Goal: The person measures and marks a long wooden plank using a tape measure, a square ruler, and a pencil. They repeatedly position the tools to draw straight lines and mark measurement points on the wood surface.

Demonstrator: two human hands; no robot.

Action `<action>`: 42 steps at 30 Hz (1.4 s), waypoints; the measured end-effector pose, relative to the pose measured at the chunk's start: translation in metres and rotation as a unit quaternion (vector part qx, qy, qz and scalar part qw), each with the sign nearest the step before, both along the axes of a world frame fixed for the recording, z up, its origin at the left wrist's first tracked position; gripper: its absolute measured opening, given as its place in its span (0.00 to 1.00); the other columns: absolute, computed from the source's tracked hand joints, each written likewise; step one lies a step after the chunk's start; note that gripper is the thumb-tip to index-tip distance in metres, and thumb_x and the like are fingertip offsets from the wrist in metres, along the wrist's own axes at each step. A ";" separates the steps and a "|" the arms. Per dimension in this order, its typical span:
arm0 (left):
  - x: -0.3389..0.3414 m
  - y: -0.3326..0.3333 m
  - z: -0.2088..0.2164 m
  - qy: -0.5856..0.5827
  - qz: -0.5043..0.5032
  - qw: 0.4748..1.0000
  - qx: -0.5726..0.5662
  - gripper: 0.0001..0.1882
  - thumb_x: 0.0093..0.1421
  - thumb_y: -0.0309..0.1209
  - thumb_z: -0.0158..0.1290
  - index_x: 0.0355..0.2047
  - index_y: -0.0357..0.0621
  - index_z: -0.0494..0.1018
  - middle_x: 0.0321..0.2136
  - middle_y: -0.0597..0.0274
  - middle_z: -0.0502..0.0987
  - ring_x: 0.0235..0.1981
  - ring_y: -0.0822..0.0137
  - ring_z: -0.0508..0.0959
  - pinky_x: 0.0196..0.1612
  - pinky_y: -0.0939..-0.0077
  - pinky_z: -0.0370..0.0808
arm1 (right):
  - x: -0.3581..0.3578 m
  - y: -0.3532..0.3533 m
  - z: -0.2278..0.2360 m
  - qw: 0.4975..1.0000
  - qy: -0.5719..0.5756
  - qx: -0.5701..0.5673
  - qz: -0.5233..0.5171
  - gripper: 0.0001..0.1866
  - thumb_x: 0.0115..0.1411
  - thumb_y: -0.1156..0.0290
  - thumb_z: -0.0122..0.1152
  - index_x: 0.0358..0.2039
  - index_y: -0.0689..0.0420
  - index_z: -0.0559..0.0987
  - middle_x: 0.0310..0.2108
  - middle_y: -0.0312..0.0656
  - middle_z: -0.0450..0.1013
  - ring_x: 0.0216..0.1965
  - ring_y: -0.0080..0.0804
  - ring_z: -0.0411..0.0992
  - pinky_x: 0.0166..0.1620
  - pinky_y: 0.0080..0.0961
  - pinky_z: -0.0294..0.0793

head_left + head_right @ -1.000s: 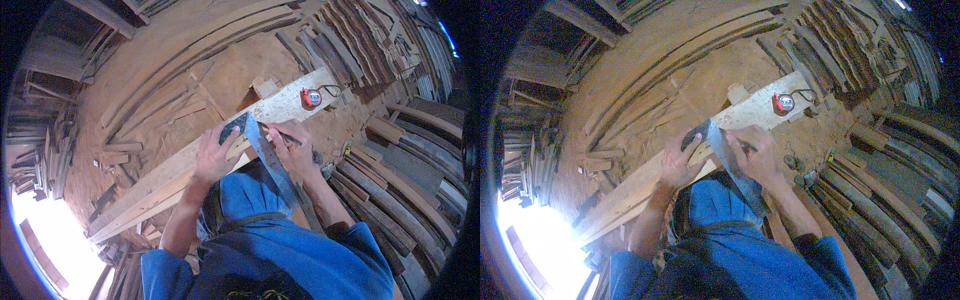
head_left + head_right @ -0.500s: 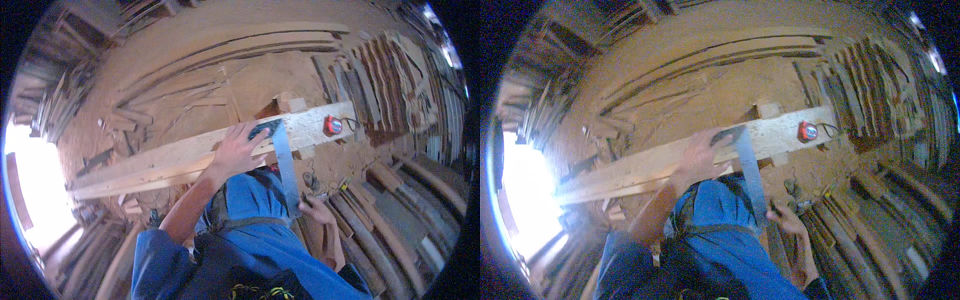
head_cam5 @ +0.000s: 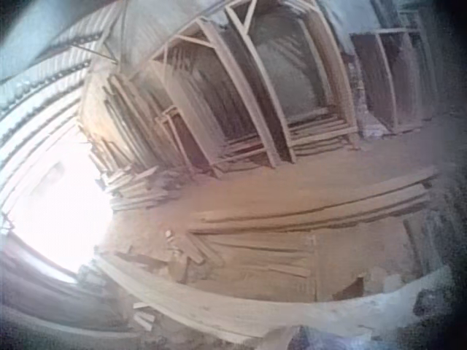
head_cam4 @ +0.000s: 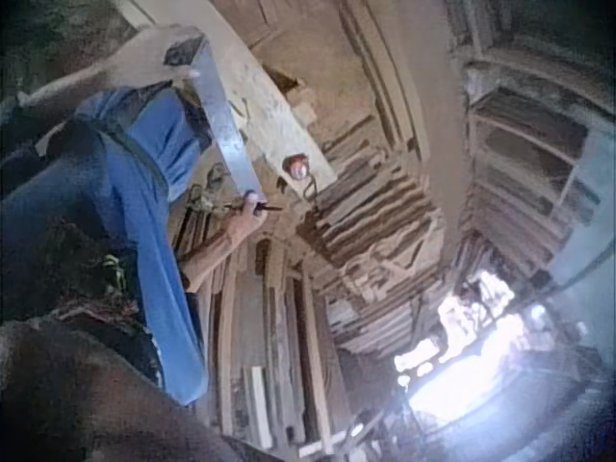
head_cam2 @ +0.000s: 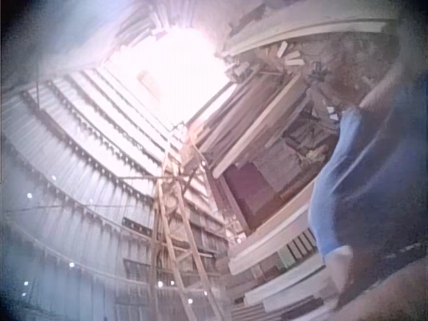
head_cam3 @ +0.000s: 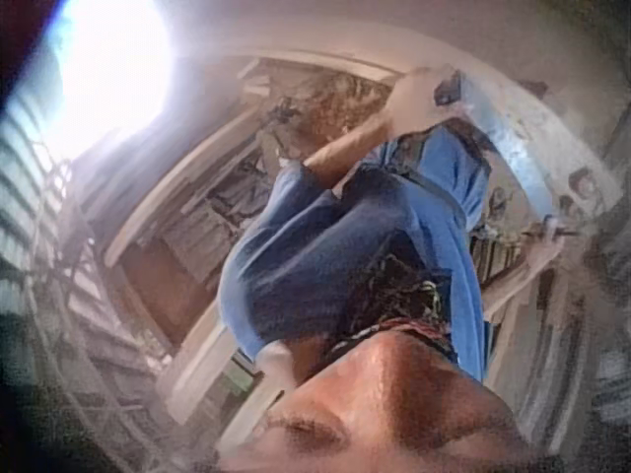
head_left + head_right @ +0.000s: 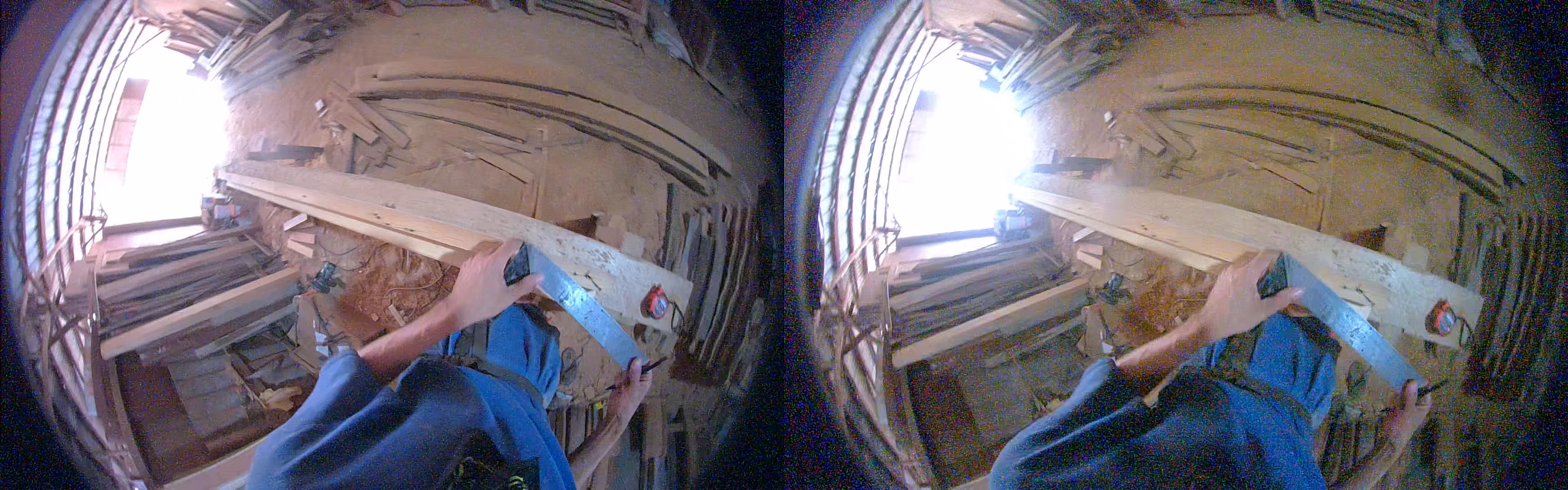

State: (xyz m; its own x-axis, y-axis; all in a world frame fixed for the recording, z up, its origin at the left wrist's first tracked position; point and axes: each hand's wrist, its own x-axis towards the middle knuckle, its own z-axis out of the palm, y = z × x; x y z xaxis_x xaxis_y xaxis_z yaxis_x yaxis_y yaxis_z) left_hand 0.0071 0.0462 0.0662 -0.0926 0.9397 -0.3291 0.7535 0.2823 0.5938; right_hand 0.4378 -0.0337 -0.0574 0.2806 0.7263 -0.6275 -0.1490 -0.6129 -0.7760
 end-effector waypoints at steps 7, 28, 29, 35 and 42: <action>-0.012 -0.061 -0.033 -0.034 0.235 0.967 0.095 0.35 0.63 0.44 0.62 0.62 0.34 0.67 0.51 0.34 0.78 0.54 0.38 0.78 0.57 0.55 0.75 | -0.064 0.054 0.002 0.991 -0.055 -0.049 0.108 0.19 0.68 0.58 0.65 0.51 0.57 0.75 0.43 0.38 0.73 0.42 0.26 0.71 0.43 0.25 0.72; -0.032 -0.072 -0.060 -0.028 0.347 0.936 0.047 0.38 0.57 0.33 0.69 0.66 0.35 0.68 0.56 0.45 0.77 0.56 0.57 0.76 0.61 0.63 0.71 | -0.144 0.085 0.028 0.992 0.030 -0.003 0.120 0.11 0.63 0.61 0.71 0.33 0.56 0.84 0.22 0.26 0.73 0.23 0.16 0.65 0.28 0.21 0.63; -0.032 -0.071 -0.063 -0.027 0.341 0.938 0.053 0.38 0.57 0.33 0.69 0.66 0.35 0.68 0.56 0.45 0.77 0.55 0.57 0.76 0.60 0.63 0.71 | -0.147 0.085 0.025 0.994 0.035 0.007 0.102 0.12 0.63 0.60 0.72 0.32 0.55 0.84 0.20 0.25 0.71 0.19 0.14 0.62 0.24 0.19 0.58; -0.026 -0.067 -0.066 0.044 0.304 0.946 0.108 0.37 0.58 0.33 0.69 0.64 0.35 0.68 0.52 0.48 0.78 0.53 0.57 0.76 0.58 0.62 0.73 | -0.146 0.088 0.019 0.991 0.054 -0.046 0.112 0.12 0.65 0.61 0.70 0.32 0.57 0.84 0.28 0.30 0.78 0.29 0.18 0.72 0.36 0.21 0.71; -0.032 -0.063 -0.072 0.045 0.328 0.941 0.070 0.37 0.58 0.36 0.70 0.64 0.34 0.69 0.52 0.47 0.79 0.51 0.58 0.78 0.56 0.63 0.74 | -0.146 0.089 0.018 0.989 0.044 -0.021 0.136 0.14 0.66 0.59 0.68 0.33 0.58 0.83 0.28 0.29 0.77 0.31 0.17 0.70 0.37 0.22 0.71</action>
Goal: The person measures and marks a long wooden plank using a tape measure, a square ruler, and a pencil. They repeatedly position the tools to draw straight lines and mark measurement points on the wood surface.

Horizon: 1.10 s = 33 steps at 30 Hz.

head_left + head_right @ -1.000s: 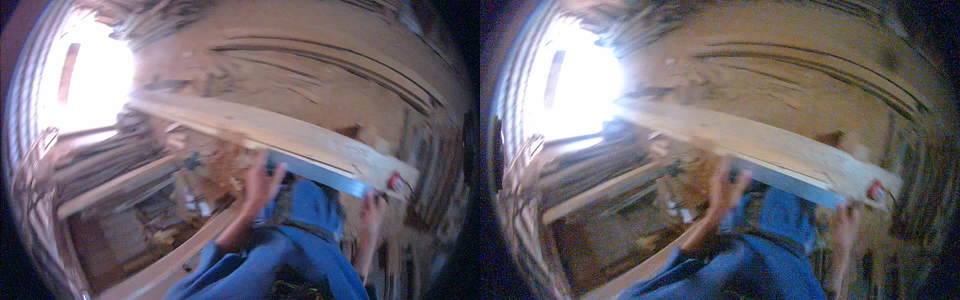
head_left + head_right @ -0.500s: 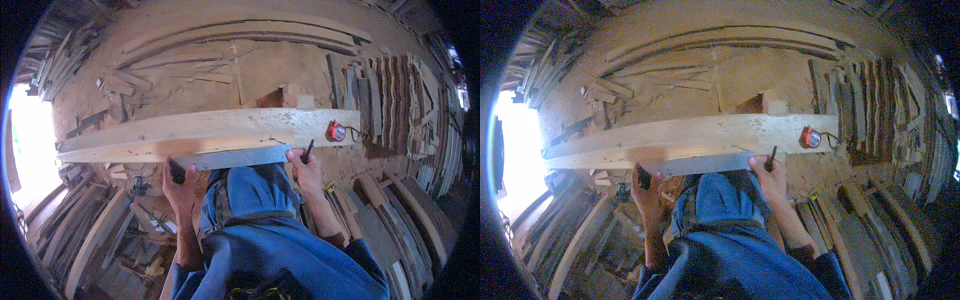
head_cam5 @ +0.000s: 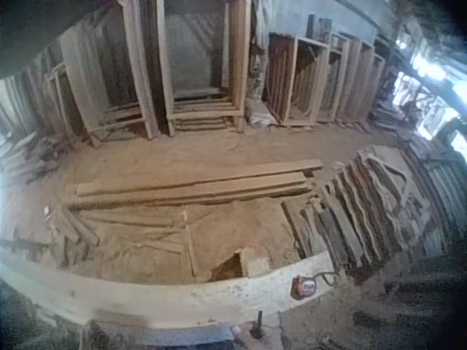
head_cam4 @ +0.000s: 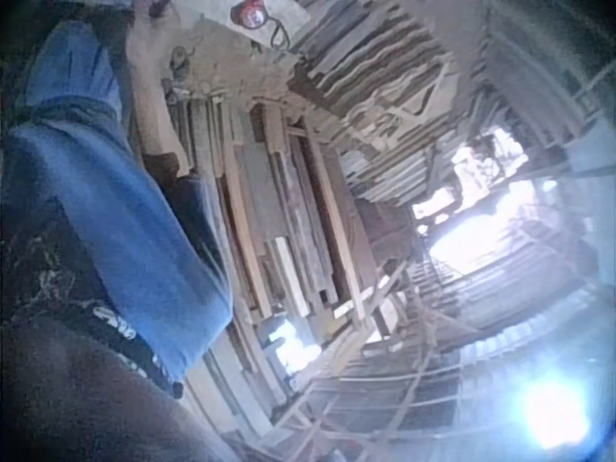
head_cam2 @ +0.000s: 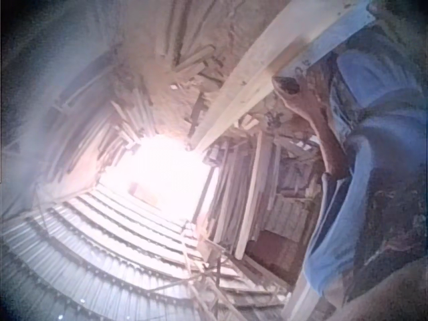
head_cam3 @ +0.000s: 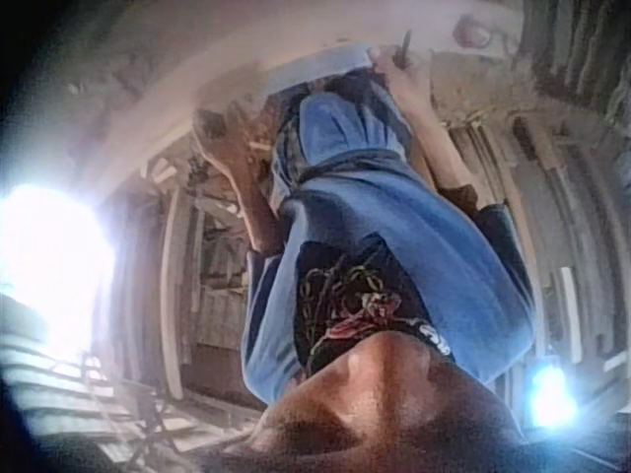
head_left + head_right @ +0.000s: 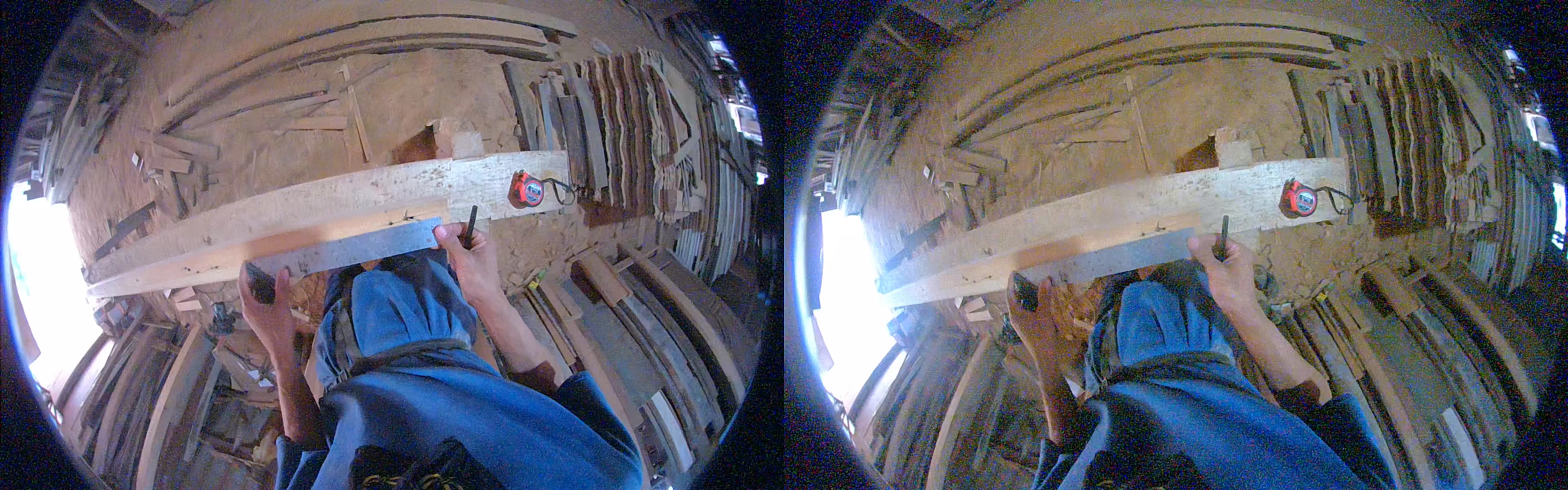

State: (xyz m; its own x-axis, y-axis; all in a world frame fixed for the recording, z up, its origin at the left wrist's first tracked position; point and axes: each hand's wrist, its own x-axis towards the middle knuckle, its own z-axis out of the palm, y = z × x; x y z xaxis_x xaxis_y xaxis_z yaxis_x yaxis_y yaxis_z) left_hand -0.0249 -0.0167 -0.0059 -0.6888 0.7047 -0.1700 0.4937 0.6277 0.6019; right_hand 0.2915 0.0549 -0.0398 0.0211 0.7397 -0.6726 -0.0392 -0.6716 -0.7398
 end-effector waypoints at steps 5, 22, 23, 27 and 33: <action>0.003 0.004 0.005 0.016 -0.008 1.000 0.008 0.38 0.58 0.38 0.70 0.64 0.33 0.68 0.51 0.45 0.79 0.50 0.58 0.79 0.55 0.63 0.75 | 0.001 -0.002 -0.005 1.000 0.008 -0.004 -0.011 0.15 0.66 0.58 0.69 0.34 0.58 0.83 0.29 0.30 0.78 0.32 0.18 0.72 0.39 0.24 0.72; 0.008 0.008 0.004 -0.003 -0.015 1.000 0.024 0.36 0.59 0.35 0.69 0.64 0.34 0.69 0.48 0.48 0.81 0.48 0.61 0.79 0.53 0.65 0.76 | 0.003 -0.002 -0.003 1.000 0.012 0.001 -0.019 0.15 0.66 0.59 0.68 0.36 0.59 0.84 0.30 0.31 0.78 0.33 0.20 0.73 0.41 0.24 0.73; 0.008 0.008 0.004 0.011 -0.014 1.000 0.013 0.36 0.59 0.35 0.69 0.64 0.34 0.69 0.48 0.48 0.81 0.48 0.61 0.79 0.53 0.65 0.76 | 0.003 -0.002 -0.002 1.000 0.012 -0.005 -0.017 0.14 0.66 0.59 0.68 0.35 0.59 0.84 0.30 0.31 0.78 0.34 0.20 0.73 0.41 0.24 0.73; 0.010 0.009 0.006 -0.010 -0.009 1.000 0.021 0.36 0.59 0.34 0.69 0.64 0.34 0.69 0.48 0.49 0.81 0.48 0.62 0.79 0.54 0.66 0.75 | 0.003 -0.001 0.000 1.000 0.008 -0.005 -0.012 0.15 0.67 0.59 0.67 0.35 0.59 0.84 0.30 0.31 0.78 0.34 0.20 0.73 0.41 0.24 0.72; 0.012 0.009 0.007 -0.001 -0.018 1.000 0.022 0.35 0.59 0.33 0.68 0.63 0.34 0.69 0.50 0.49 0.80 0.49 0.62 0.78 0.54 0.66 0.75 | 0.004 -0.001 -0.001 1.000 0.015 -0.004 -0.014 0.14 0.67 0.58 0.67 0.33 0.57 0.84 0.28 0.30 0.78 0.32 0.18 0.72 0.40 0.24 0.71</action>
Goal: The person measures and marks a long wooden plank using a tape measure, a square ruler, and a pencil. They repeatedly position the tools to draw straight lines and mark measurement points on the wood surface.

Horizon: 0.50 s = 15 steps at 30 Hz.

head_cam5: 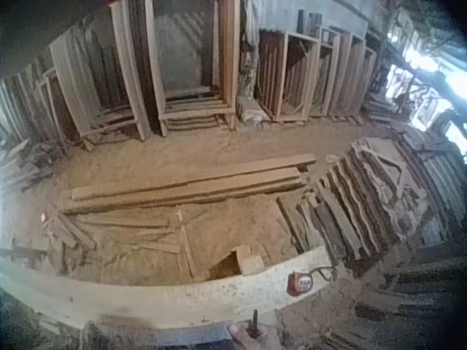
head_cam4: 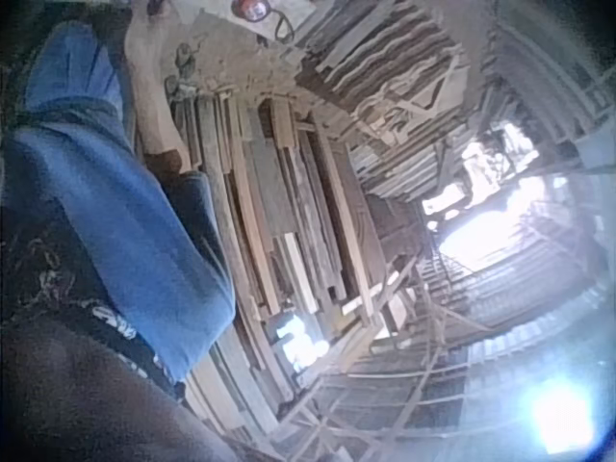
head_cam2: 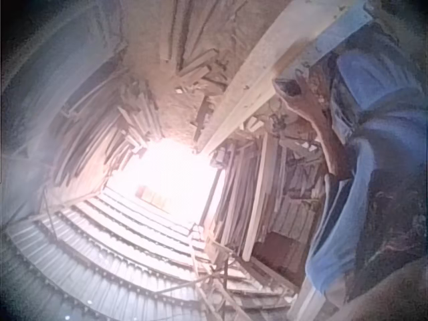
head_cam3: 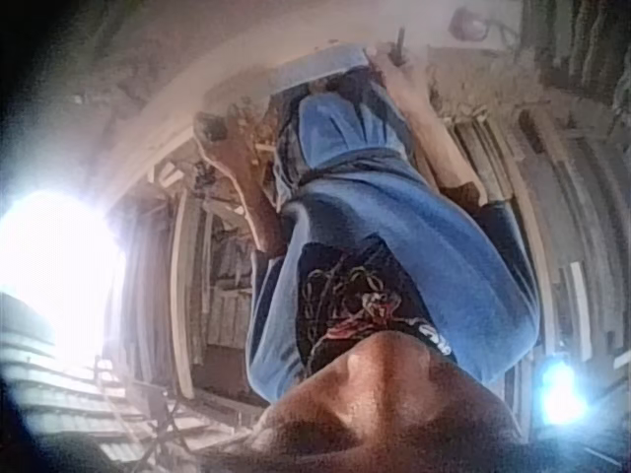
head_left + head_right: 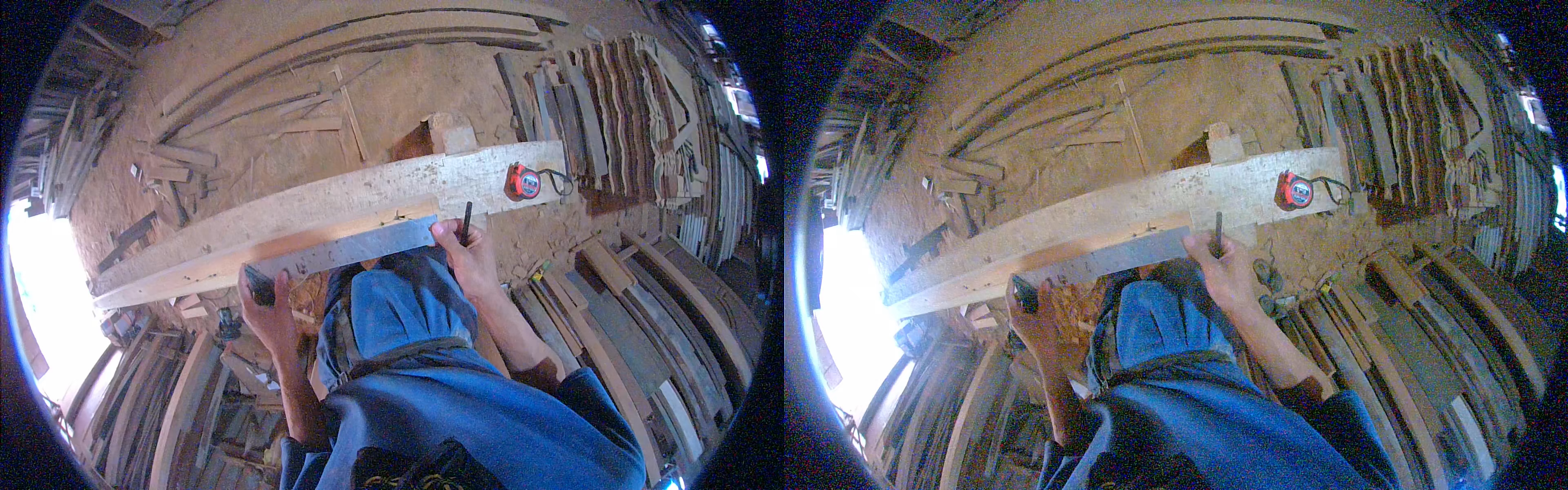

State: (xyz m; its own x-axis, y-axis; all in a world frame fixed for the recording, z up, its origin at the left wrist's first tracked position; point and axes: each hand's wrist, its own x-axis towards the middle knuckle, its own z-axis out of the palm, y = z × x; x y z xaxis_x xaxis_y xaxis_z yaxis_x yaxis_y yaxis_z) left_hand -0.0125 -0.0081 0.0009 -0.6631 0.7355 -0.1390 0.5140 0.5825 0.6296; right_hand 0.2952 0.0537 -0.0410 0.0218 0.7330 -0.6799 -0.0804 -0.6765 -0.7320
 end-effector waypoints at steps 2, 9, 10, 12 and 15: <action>-0.001 -0.001 -0.002 0.012 -0.006 1.000 0.004 0.35 0.59 0.33 0.68 0.63 0.34 0.68 0.50 0.49 0.80 0.49 0.61 0.78 0.55 0.66 0.75 | 0.001 0.000 0.000 1.000 0.002 -0.013 0.006 0.14 0.67 0.58 0.67 0.33 0.57 0.84 0.28 0.29 0.77 0.32 0.18 0.71 0.40 0.23 0.71; -0.006 -0.005 -0.009 -0.014 0.007 1.000 0.003 0.36 0.59 0.35 0.69 0.64 0.35 0.68 0.51 0.47 0.79 0.51 0.57 0.78 0.56 0.63 0.74 | 0.001 0.000 -0.003 0.999 -0.037 0.008 0.011 0.15 0.67 0.58 0.67 0.34 0.57 0.84 0.29 0.29 0.77 0.32 0.18 0.71 0.39 0.24 0.71; -0.006 -0.005 -0.009 -0.013 0.007 1.000 0.002 0.36 0.59 0.35 0.69 0.64 0.35 0.68 0.51 0.47 0.79 0.51 0.57 0.78 0.56 0.63 0.74 | 0.001 0.000 -0.003 0.999 -0.038 0.001 0.014 0.15 0.66 0.58 0.67 0.34 0.57 0.84 0.29 0.30 0.78 0.32 0.18 0.71 0.39 0.24 0.71; -0.006 -0.004 -0.009 -0.010 0.007 1.000 0.001 0.37 0.59 0.35 0.69 0.64 0.35 0.68 0.51 0.47 0.79 0.52 0.57 0.77 0.57 0.63 0.73 | 0.000 0.000 -0.005 0.999 -0.035 -0.002 0.011 0.14 0.66 0.58 0.68 0.34 0.57 0.85 0.29 0.30 0.78 0.32 0.18 0.72 0.39 0.24 0.72; -0.005 -0.004 -0.009 -0.010 0.009 1.000 0.003 0.37 0.58 0.36 0.70 0.64 0.36 0.68 0.52 0.47 0.78 0.52 0.57 0.77 0.57 0.63 0.73 | 0.000 0.000 -0.004 1.000 -0.022 0.004 -0.002 0.14 0.66 0.59 0.68 0.34 0.57 0.85 0.29 0.30 0.78 0.32 0.18 0.72 0.39 0.24 0.72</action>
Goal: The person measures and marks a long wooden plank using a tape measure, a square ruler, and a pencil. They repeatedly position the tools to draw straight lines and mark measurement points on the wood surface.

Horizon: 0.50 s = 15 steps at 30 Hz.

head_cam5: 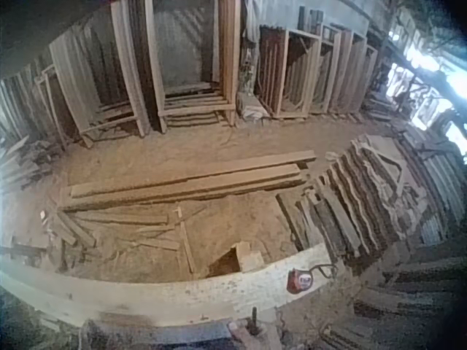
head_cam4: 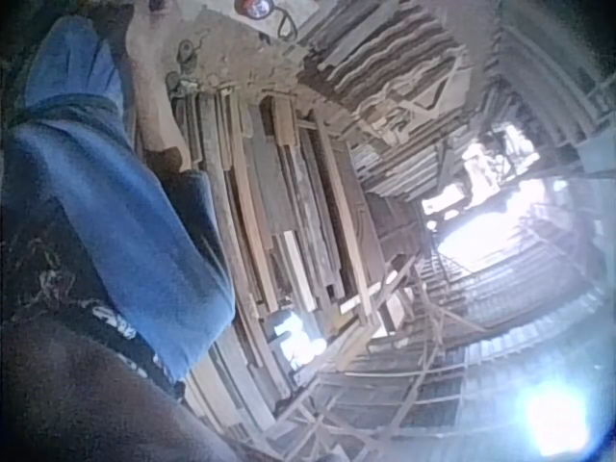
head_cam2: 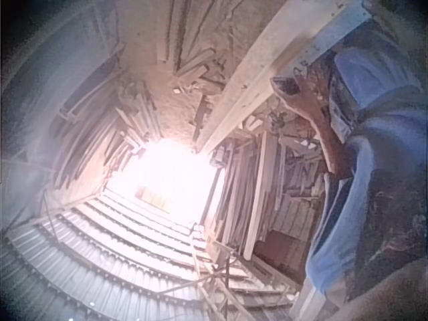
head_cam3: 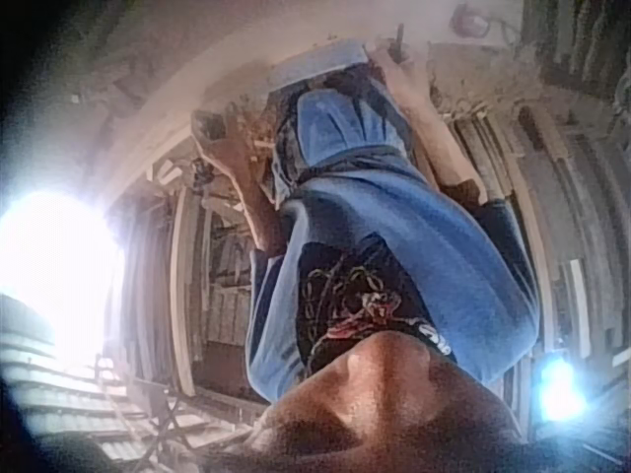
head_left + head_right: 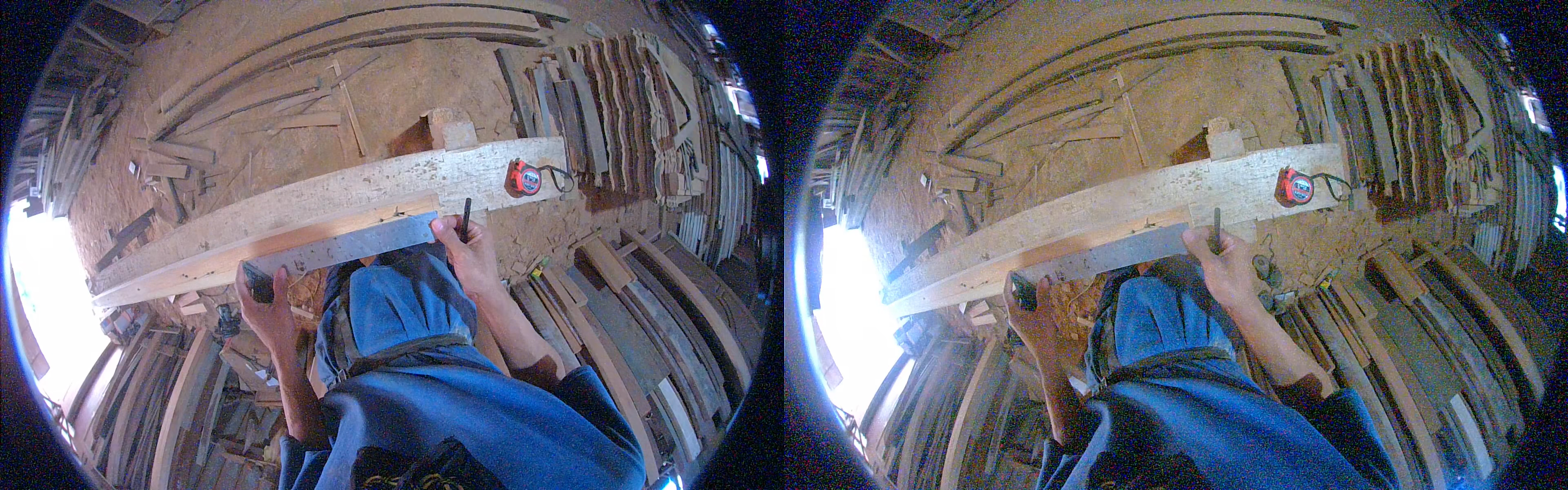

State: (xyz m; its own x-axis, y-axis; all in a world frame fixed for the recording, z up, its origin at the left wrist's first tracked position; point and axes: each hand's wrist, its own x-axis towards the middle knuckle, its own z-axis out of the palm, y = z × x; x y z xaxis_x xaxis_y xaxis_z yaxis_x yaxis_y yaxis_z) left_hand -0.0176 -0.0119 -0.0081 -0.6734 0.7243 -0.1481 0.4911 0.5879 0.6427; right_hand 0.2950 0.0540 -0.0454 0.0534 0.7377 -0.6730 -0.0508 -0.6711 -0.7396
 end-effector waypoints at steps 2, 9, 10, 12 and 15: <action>0.001 -0.001 0.000 -0.007 0.002 1.000 0.001 0.36 0.58 0.35 0.70 0.63 0.37 0.68 0.51 0.48 0.78 0.52 0.57 0.77 0.56 0.64 0.73 | 0.000 0.000 0.002 1.000 0.009 -0.008 0.000 0.13 0.66 0.59 0.68 0.33 0.57 0.84 0.28 0.29 0.78 0.32 0.19 0.72 0.39 0.23 0.72; -0.002 -0.001 -0.006 -0.029 0.014 0.999 0.010 0.35 0.56 0.32 0.71 0.62 0.37 0.69 0.50 0.50 0.78 0.50 0.60 0.77 0.56 0.64 0.74 | -0.005 -0.001 0.000 0.998 0.036 0.030 -0.041 0.12 0.65 0.59 0.70 0.31 0.53 0.82 0.17 0.20 0.65 0.16 0.08 0.55 0.20 0.16 0.47; -0.002 -0.002 -0.006 -0.035 0.012 0.999 0.019 0.35 0.56 0.32 0.71 0.61 0.37 0.69 0.50 0.50 0.78 0.51 0.59 0.77 0.55 0.64 0.74 | -0.006 -0.002 -0.003 0.998 0.036 0.032 -0.039 0.12 0.65 0.59 0.70 0.31 0.53 0.83 0.17 0.20 0.65 0.16 0.09 0.55 0.20 0.16 0.48; -0.003 -0.003 -0.006 -0.035 0.009 0.999 0.025 0.36 0.56 0.32 0.71 0.61 0.36 0.69 0.50 0.49 0.78 0.51 0.58 0.77 0.55 0.63 0.74 | -0.004 -0.003 -0.006 0.999 0.014 0.034 -0.035 0.11 0.66 0.59 0.69 0.32 0.53 0.83 0.17 0.21 0.65 0.16 0.09 0.56 0.20 0.16 0.49; -0.005 -0.002 -0.005 0.002 -0.007 1.000 0.016 0.36 0.56 0.35 0.71 0.61 0.36 0.69 0.51 0.46 0.78 0.52 0.56 0.78 0.56 0.61 0.74 | 0.007 0.000 -0.004 0.995 -0.075 0.046 -0.045 0.13 0.69 0.58 0.64 0.32 0.53 0.82 0.18 0.24 0.66 0.16 0.11 0.57 0.20 0.16 0.51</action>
State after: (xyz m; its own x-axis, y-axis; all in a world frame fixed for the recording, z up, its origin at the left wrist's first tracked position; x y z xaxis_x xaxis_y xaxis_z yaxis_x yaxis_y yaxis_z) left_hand -0.0226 -0.0139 -0.0131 -0.6639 0.7378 -0.1223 0.5017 0.5606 0.6588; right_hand 0.3022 0.0544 -0.0492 0.2169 0.7836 -0.5822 0.0074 -0.5977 -0.8017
